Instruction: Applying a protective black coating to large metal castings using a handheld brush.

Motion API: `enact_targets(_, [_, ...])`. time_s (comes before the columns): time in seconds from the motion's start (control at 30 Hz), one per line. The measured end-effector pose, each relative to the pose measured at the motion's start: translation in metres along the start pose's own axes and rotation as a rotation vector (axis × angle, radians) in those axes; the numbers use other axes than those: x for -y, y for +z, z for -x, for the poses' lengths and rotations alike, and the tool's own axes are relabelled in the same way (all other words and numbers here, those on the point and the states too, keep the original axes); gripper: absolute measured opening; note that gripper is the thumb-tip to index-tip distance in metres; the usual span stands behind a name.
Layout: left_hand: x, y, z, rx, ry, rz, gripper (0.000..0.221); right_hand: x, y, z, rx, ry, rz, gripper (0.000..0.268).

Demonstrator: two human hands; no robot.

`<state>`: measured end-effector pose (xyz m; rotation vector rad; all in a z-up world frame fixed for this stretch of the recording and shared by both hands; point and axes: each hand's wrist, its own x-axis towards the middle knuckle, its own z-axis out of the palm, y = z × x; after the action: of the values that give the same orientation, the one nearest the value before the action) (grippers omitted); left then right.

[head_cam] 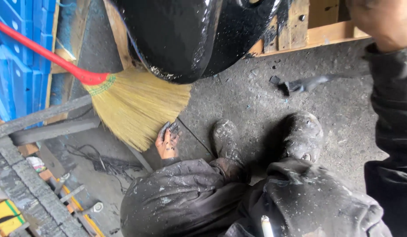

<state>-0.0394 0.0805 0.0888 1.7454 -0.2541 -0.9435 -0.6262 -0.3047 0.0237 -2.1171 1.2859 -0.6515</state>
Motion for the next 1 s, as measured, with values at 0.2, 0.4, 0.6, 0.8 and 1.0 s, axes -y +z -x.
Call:
enact_targets(0.2, [0.006, -0.012, -0.007, -0.034, 0.001, -0.017, 0.032, 0.194, -0.061, -0.022, -0.228, -0.228, 0.204, 0.008])
enact_targets(0.4, [0.004, 0.022, -0.003, -0.017, 0.056, -0.052, 0.029, 0.248, -0.069, 0.052, 0.033, -0.047, -0.294, 0.034])
enact_targets(0.6, [0.012, 0.032, -0.003, -0.004, 0.086, -0.015, 0.026, 0.243, -0.075, 0.092, 0.115, 0.159, -0.371, 0.033])
enact_targets(0.8, [0.014, 0.026, 0.003, -0.048, 0.084, 0.097, 0.024, 0.240, -0.082, 0.102, 0.146, 0.286, -0.418, 0.036])
enact_targets(1.0, [0.019, 0.029, 0.003, -0.035, 0.113, 0.131, 0.022, 0.213, -0.075, 0.116, 0.121, 0.166, -0.355, 0.037])
